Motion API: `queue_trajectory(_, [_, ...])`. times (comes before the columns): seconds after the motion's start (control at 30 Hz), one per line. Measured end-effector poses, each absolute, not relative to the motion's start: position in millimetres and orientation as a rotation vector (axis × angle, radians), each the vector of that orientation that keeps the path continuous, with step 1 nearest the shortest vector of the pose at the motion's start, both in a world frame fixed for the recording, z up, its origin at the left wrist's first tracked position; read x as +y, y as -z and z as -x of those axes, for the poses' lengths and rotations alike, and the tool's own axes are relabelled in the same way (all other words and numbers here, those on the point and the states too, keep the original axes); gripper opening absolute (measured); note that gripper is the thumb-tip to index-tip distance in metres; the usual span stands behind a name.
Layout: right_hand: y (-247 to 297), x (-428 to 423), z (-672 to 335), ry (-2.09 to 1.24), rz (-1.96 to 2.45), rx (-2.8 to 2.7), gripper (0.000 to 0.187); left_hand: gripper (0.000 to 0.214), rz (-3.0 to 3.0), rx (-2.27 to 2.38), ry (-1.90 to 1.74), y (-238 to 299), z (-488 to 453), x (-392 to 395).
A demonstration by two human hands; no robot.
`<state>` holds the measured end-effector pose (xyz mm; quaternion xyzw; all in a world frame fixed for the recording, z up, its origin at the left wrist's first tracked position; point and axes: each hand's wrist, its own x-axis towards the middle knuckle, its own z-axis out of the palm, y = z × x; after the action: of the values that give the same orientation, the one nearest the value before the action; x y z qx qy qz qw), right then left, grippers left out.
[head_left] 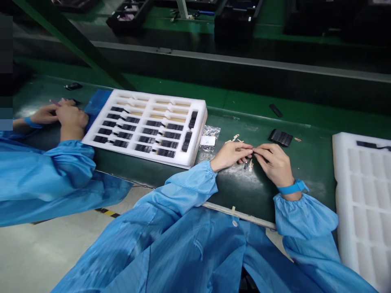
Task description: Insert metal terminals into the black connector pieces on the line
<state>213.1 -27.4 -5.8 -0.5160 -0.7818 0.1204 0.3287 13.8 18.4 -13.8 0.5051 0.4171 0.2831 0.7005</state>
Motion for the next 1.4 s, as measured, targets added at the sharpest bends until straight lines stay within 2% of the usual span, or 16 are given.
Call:
queue_trajectory(0.1, [4,-27,-210,-0.383,1.461,-1.929,0.034,0.029,-1.129,0.994,-0.694,15,-12,21])
queue_trajectory(0.2, [2,-28,-210,-0.566,1.46,-2.012,0.021,0.018,-1.074,1.042,-0.773,13,-11,23])
queue_trajectory(0.3, [5,-31,-208,-0.618,1.459,-2.192,0.023,0.011,-1.021,1.021,-0.795,12,-11,23])
queue_trajectory(0.4, [10,-34,-206,-0.57,1.506,-2.251,0.026,0.012,-1.015,0.988,-0.796,14,-11,23])
queue_trajectory(0.67, [12,-33,-198,-0.512,1.539,-2.223,0.012,0.016,-1.031,0.994,-0.775,14,-12,22])
queue_trajectory(0.8, [11,-28,-199,-0.606,1.55,-1.921,0.02,0.011,-1.052,1.018,-0.785,11,-12,22])
queue_trajectory(1.0, [9,-21,-208,-1.154,1.526,-1.301,0.041,0.014,-1.161,0.948,-0.718,8,-12,16])
queue_trajectory(1.17, [7,-25,-203,-1.271,1.484,-1.35,0.049,0.038,-1.326,0.885,-0.669,4,-12,12])
queue_trajectory(1.33, [2,-26,-199,-1.262,1.53,-1.52,0.056,0.029,-1.373,0.938,-0.673,5,-12,14])
queue_trajectory(1.4, [1,-26,-198,-1.255,1.508,-1.516,0.053,0.03,-1.374,0.965,-0.67,6,-12,15])
